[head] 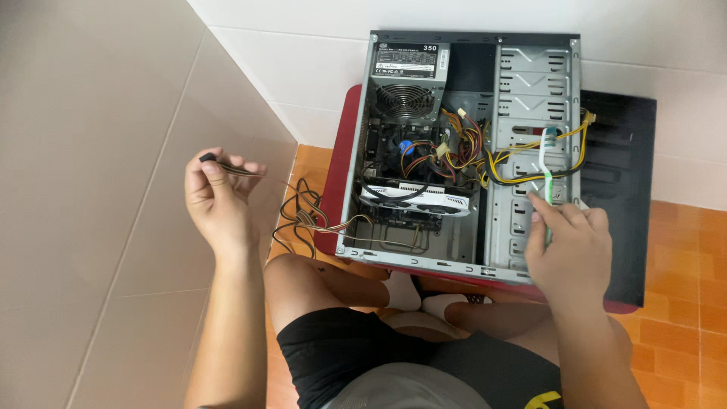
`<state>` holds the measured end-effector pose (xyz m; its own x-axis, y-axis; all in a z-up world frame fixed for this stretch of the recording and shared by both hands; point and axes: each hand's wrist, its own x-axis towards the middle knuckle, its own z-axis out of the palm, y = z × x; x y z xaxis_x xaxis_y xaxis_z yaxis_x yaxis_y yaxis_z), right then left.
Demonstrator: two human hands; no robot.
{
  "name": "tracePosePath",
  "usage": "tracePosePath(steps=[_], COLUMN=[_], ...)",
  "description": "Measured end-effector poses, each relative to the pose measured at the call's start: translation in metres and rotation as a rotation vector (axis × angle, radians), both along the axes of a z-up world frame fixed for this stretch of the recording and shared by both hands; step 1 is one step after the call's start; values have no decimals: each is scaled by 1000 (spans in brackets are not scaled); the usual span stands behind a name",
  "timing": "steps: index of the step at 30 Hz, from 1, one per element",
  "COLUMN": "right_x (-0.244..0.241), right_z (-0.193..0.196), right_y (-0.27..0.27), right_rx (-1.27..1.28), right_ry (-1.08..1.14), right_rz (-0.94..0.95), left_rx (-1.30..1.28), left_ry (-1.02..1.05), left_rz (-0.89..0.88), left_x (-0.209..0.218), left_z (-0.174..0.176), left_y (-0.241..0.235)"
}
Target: The person cleans the inside of a desktop computer case using a toothbrush. They scrub the power supply fan, motherboard area, and graphics card, then disconnect and reconnect a power cable.
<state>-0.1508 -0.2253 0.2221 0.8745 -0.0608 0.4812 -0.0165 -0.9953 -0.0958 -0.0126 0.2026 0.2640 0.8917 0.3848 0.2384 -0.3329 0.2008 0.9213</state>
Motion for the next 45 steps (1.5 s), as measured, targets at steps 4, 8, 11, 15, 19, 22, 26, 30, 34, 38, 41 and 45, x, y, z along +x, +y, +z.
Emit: tracePosePath(steps=[4, 8, 11, 15, 19, 22, 26, 30, 34, 38, 41, 45], right_x=[-2, -6, -11, -21, -26, -29, -29, -24, -25, -22, -20, -24], right_z=[2, 12, 0, -7, 1, -4, -5, 16, 25, 26, 25, 8], right_y=[-1, 2, -5, -10, 3, 8, 13, 24, 30, 33, 39, 38], right_rx=[48, 163, 197, 257, 275, 386, 414, 489, 568, 648, 590, 490], right_ry=[18, -2, -52, 65, 219, 371, 429, 537, 548, 627, 638, 500], right_rz=[-2, 61, 97, 129, 188, 215, 161, 108, 64, -13, -57, -37], left_rx=[-125, -284, -295, -118, 188, 281, 360, 300, 259, 251, 258, 340], left_ry=[56, 20, -18, 89, 141, 146, 91, -16, -44, -97, -92, -124], left_rz=[26, 140, 182, 170, 50, 15, 46, 82, 44, -28, -63, -57], left_x=[5, 13, 16, -7, -27, -45, -63, -56, -44, -35, -33, -50], left_z=[6, 9, 7, -12, -69, -84, -95, -98, -99, -96, -96, -79], left_y=[-4, 13, 10, -36, -52, -63, -77, -89, -92, -90, -89, -85])
